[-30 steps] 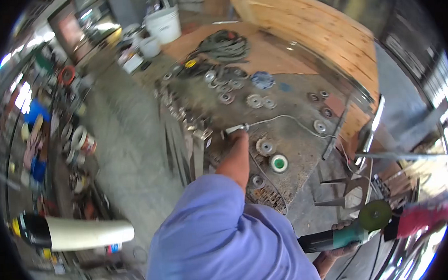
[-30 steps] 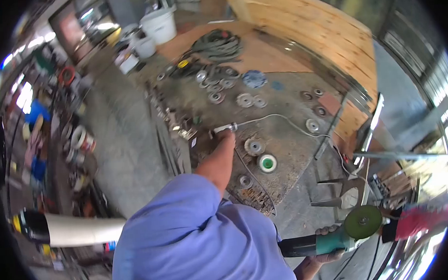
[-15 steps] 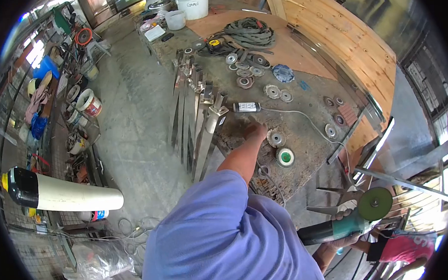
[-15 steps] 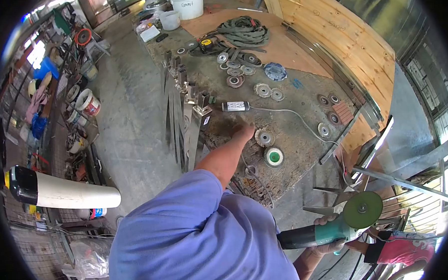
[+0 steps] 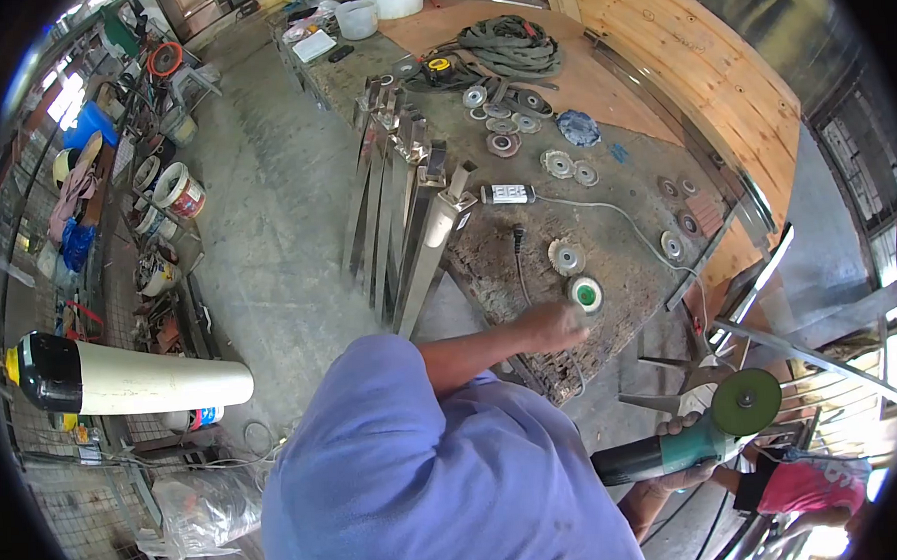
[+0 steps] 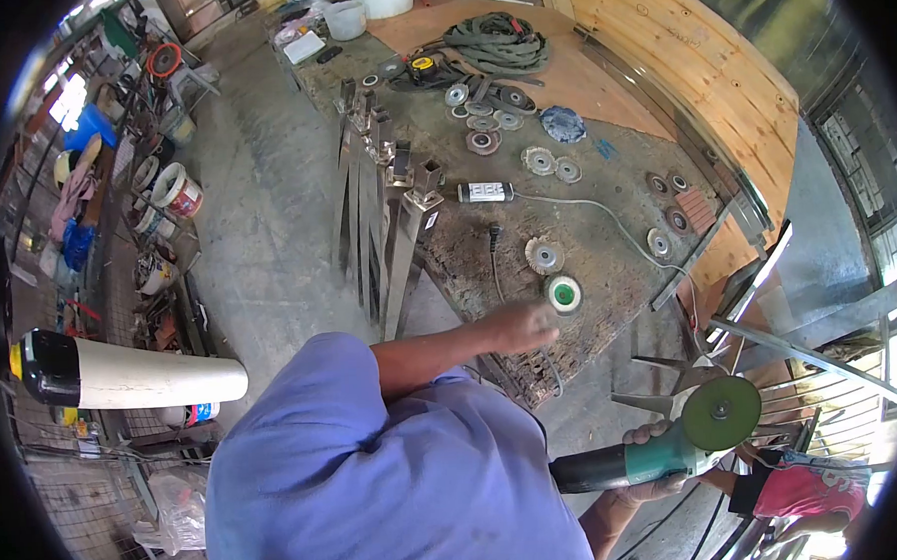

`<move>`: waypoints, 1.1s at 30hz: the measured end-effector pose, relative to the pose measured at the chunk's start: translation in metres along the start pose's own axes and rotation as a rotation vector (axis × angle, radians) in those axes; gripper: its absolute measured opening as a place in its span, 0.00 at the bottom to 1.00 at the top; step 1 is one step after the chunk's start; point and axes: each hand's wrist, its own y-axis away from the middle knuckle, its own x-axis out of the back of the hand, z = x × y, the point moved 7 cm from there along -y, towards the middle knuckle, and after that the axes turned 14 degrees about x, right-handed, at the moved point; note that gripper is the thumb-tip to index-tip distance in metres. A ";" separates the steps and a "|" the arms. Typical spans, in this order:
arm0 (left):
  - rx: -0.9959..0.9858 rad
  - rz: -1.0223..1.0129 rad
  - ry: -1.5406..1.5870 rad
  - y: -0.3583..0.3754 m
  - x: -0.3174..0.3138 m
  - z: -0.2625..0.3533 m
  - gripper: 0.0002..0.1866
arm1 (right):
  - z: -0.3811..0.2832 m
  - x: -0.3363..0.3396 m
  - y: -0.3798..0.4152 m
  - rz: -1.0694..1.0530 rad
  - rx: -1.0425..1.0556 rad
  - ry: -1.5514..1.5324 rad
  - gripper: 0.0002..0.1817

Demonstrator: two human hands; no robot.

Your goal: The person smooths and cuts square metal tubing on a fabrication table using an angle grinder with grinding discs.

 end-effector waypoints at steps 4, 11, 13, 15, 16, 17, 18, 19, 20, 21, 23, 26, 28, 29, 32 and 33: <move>-0.239 -0.366 0.151 0.068 -0.023 0.048 0.27 | 0.020 -0.021 0.010 0.014 -0.016 -0.020 0.44; -0.518 0.556 -0.113 0.117 0.142 -0.004 0.13 | 0.047 -0.079 0.028 0.081 0.078 0.093 0.45; -0.406 0.873 -0.229 0.135 0.221 -0.048 0.09 | 0.056 -0.100 0.035 0.089 0.114 0.105 0.45; -0.215 1.010 -0.463 0.139 0.269 -0.080 0.16 | 0.070 -0.112 0.046 0.131 0.089 0.129 0.46; -0.252 0.982 -0.514 0.134 0.280 -0.090 0.18 | 0.079 -0.117 0.052 0.155 0.077 0.129 0.46; -0.288 0.957 -0.563 0.129 0.287 -0.099 0.20 | 0.088 -0.124 0.057 0.176 0.065 0.128 0.47; -0.323 0.932 -0.612 0.125 0.291 -0.106 0.22 | 0.097 -0.134 0.062 0.175 0.048 0.180 0.47; -0.342 0.904 -0.596 0.120 0.294 -0.113 0.22 | 0.105 -0.145 0.066 0.208 0.035 0.210 0.48; -0.362 0.877 -0.582 0.115 0.297 -0.119 0.23 | 0.114 -0.155 0.071 0.202 0.025 0.203 0.48; -0.384 0.851 -0.573 0.110 0.299 -0.123 0.23 | 0.122 -0.161 0.075 0.196 0.017 0.192 0.48; -0.406 0.799 -0.540 0.106 0.303 -0.131 0.24 | 0.130 -0.180 0.084 0.130 0.029 0.202 0.48; -0.428 0.712 -0.478 0.097 0.306 -0.136 0.25 | 0.138 -0.200 0.103 0.134 0.066 0.233 0.48; -0.435 0.673 -0.456 0.093 0.304 -0.138 0.25 | 0.141 -0.209 0.116 0.186 0.097 0.253 0.49; -0.437 0.663 -0.454 0.091 0.304 -0.138 0.24 | 0.142 -0.216 0.120 0.222 0.113 0.260 0.49; -0.437 0.669 -0.414 0.088 0.307 -0.135 0.22 | 0.143 -0.225 0.132 0.303 0.148 0.306 0.49; -0.434 0.676 -0.394 0.088 0.307 -0.133 0.21 | 0.142 -0.226 0.137 0.325 0.156 0.325 0.49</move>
